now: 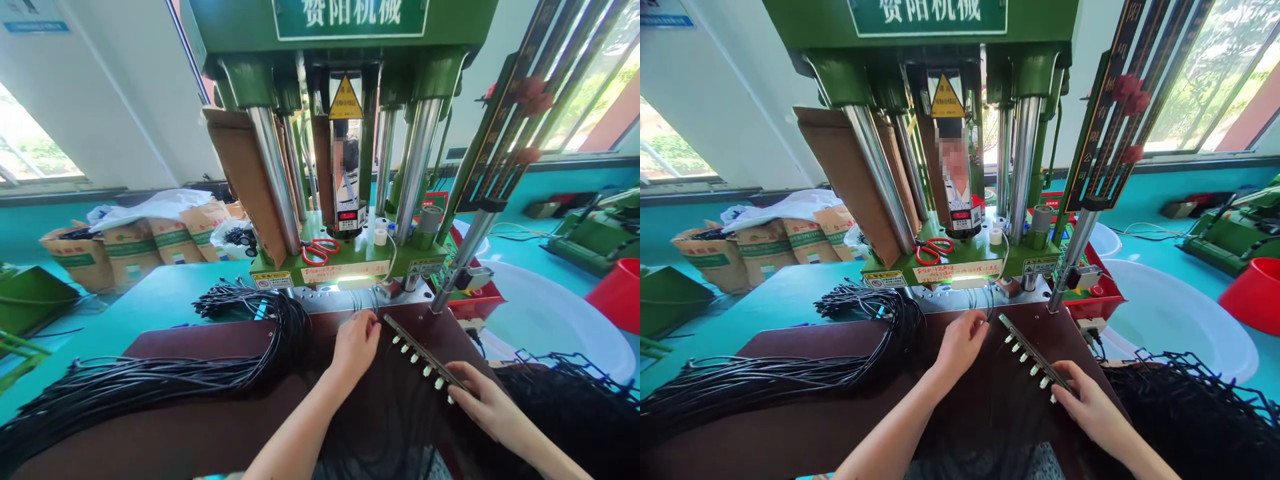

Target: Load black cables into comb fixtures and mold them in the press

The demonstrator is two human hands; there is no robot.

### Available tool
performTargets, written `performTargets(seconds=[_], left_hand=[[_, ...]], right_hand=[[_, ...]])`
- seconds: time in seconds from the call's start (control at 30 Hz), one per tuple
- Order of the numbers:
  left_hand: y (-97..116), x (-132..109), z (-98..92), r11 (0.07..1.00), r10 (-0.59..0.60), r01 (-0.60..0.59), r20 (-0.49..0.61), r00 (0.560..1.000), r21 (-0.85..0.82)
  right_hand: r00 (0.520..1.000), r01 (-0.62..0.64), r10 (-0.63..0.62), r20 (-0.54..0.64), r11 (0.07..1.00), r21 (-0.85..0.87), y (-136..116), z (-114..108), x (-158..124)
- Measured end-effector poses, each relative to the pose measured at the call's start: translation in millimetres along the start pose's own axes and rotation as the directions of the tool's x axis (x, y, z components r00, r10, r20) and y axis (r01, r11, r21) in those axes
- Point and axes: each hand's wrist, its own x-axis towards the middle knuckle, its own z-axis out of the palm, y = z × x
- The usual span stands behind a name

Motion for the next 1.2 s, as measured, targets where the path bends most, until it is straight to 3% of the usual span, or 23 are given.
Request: performTargets(seconds=[0.07,0.1,0.17,0.27,0.37,0.43,0.5,0.6,0.7,0.8,0.87,1.2], left_hand=[[-14,12,-6.9,0.945,-0.2,0.164,-0.103,0.974,-0.284],[-21,19,-9.0,0.864,-0.324,0.25,-0.104,0.94,-0.437],[-36,35,-9.6,0.661,-0.49,0.369,-0.004,0.871,-0.653],[-48,60,-1.4,0.484,-0.498,0.478,0.219,0.839,-0.733],[-53,82,12.0,0.312,-0.45,0.605,0.447,0.773,-0.732],[-57,93,18.9,0.21,-0.393,0.66,0.556,0.732,-0.721],[-62,100,22.1,0.127,-0.308,0.681,0.624,0.718,-0.721],[-71,104,23.2,0.034,-0.19,0.671,0.654,0.732,-0.741],[-77,105,27.4,-0.032,-0.15,0.62,0.617,0.773,-0.784],[-79,109,37.1,-0.072,-0.181,0.556,0.559,0.809,-0.828],[-81,111,43.7,-0.088,-0.213,0.531,0.536,0.817,-0.843],[-85,111,48.5,-0.125,-0.331,0.5,0.511,0.793,-0.857]], right_hand=[[0.996,0.082,-0.088,-0.016,0.967,-0.243,-5,-4,3],[0.989,0.134,-0.15,-0.013,0.916,-0.377,-9,-4,4],[0.965,0.224,-0.262,0.03,0.753,-0.618,-17,-3,6],[0.935,0.297,-0.324,0.146,0.485,-0.822,-26,3,11],[0.924,0.326,-0.328,0.198,0.402,-0.856,-31,7,17],[0.928,0.323,-0.328,0.176,0.473,-0.819,-32,6,21],[0.937,0.32,-0.32,0.143,0.618,-0.718,-34,2,28],[0.945,0.321,-0.318,0.083,0.841,-0.436,-32,-4,44],[0.974,0.224,-0.225,-0.001,0.969,-0.104,-23,-5,64],[0.993,0.114,-0.108,-0.055,0.985,0.132,-13,-2,78],[0.989,0.125,-0.109,-0.096,0.974,0.187,-8,0,80],[0.978,0.152,-0.123,-0.167,0.973,0.173,-8,3,76]])
